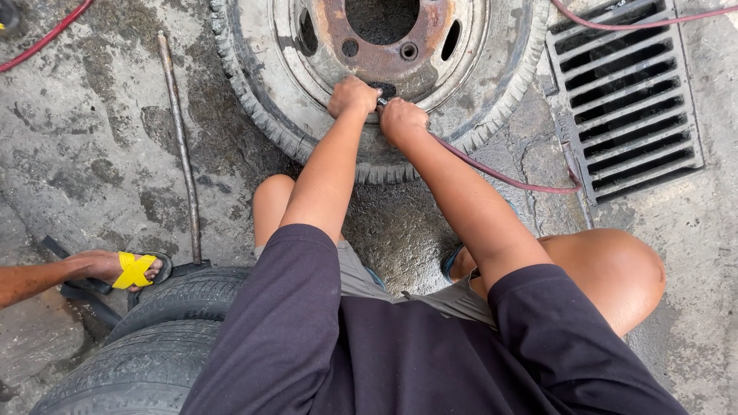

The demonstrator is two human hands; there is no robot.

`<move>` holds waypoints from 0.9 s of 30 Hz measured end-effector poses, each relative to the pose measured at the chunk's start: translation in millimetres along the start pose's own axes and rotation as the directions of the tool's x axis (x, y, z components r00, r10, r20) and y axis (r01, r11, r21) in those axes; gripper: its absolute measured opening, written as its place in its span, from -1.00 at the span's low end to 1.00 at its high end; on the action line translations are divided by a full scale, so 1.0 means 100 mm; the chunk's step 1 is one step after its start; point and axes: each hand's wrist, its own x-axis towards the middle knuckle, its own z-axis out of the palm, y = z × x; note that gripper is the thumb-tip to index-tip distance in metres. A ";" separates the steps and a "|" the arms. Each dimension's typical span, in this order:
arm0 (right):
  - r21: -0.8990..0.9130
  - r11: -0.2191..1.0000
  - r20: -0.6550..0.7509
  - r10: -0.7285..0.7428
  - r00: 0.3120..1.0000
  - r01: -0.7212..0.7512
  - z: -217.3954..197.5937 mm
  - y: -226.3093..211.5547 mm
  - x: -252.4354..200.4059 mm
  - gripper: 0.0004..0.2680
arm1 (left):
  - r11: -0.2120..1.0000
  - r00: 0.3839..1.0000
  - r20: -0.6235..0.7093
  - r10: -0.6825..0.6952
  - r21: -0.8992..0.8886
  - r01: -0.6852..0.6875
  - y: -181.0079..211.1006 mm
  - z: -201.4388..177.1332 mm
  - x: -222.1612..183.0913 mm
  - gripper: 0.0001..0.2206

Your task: Adjusting the valve and inflating a large tire using an air hose and a small hand tool.

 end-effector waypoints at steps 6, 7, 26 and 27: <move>0.013 1.000 0.010 -0.002 1.000 0.002 -0.16 -0.03 -0.11 -0.68 | 1.000 1.000 0.015 0.006 0.015 -0.006 0.03 -0.05 -0.10 -0.50; 0.014 1.000 0.011 -0.002 1.000 0.002 -0.13 -0.02 -0.09 -0.68 | 1.000 1.000 0.016 0.006 0.016 -0.006 0.04 -0.05 -0.11 -0.50; -0.075 0.989 0.191 0.139 0.972 -0.127 -0.41 -0.18 -0.22 -0.69 | 0.986 0.988 0.049 -0.149 0.088 0.145 0.13 0.01 -0.12 -0.40; -0.080 0.989 0.187 0.135 0.973 -0.122 -0.41 -0.18 -0.22 -0.69 | 0.986 0.987 0.054 -0.151 0.084 0.146 0.13 0.01 -0.12 -0.39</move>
